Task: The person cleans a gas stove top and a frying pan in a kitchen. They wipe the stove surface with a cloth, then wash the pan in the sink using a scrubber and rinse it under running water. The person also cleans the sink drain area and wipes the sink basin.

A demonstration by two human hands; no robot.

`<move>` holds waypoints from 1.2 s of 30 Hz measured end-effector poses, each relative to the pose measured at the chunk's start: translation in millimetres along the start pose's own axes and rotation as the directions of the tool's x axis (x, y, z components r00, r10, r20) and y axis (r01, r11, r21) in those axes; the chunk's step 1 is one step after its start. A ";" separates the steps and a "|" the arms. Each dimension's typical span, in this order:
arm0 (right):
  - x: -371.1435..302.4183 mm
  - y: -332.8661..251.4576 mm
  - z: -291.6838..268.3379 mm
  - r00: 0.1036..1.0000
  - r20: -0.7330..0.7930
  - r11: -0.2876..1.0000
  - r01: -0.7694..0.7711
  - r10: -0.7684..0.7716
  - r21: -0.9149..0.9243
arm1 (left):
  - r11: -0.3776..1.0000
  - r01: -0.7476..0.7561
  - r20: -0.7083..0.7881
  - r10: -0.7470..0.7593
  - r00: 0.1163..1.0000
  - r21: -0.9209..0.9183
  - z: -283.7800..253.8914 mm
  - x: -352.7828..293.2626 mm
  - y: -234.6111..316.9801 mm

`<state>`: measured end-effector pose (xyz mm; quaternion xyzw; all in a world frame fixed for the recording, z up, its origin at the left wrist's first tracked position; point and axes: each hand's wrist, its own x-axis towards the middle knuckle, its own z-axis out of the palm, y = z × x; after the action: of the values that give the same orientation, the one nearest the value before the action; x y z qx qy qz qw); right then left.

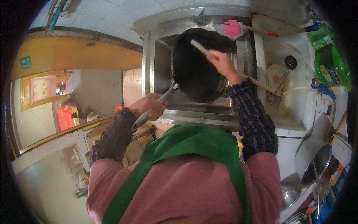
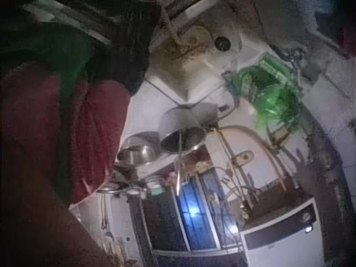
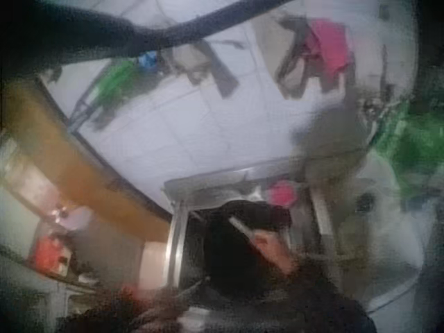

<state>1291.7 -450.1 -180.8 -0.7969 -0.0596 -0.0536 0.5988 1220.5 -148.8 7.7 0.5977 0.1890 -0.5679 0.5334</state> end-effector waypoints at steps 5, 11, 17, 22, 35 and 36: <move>-43.6 -4.7 -28.4 0.803 0.513 0.875 -0.023 0.304 -0.484 | 1.000 -0.012 0.045 0.012 0.999 -0.001 -16.1 3.0 -2.2; -65.1 -5.4 -24.9 0.906 0.358 0.894 -0.049 0.228 -0.445 | 0.996 0.006 0.055 -0.001 0.998 -0.089 -26.1 -2.3 -12.6; -19.5 -10.0 20.7 0.996 -0.009 0.991 -0.085 0.087 0.100 | 0.996 0.003 0.058 0.002 0.998 -0.089 -20.8 -4.0 -7.5; 6.3 17.5 -1.7 0.924 -0.284 0.918 -0.325 0.256 -0.229 | 1.000 -0.012 0.080 0.010 0.997 0.022 -16.6 -9.7 -2.9; -22.9 -145.2 -63.4 0.958 0.263 0.977 -0.060 0.114 -0.204 | 0.678 -0.597 0.507 0.367 0.780 0.429 -21.3 51.5 43.0; -26.5 -159.7 -64.4 0.958 0.279 0.984 -0.021 0.071 -0.179 | 0.855 -0.402 0.405 0.257 0.877 0.328 -19.3 55.7 48.9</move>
<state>1239.2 -468.7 -15.7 -0.8467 -0.1215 0.0705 0.5132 1286.1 -171.1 -24.8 0.6084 -0.1360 -0.5891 0.5141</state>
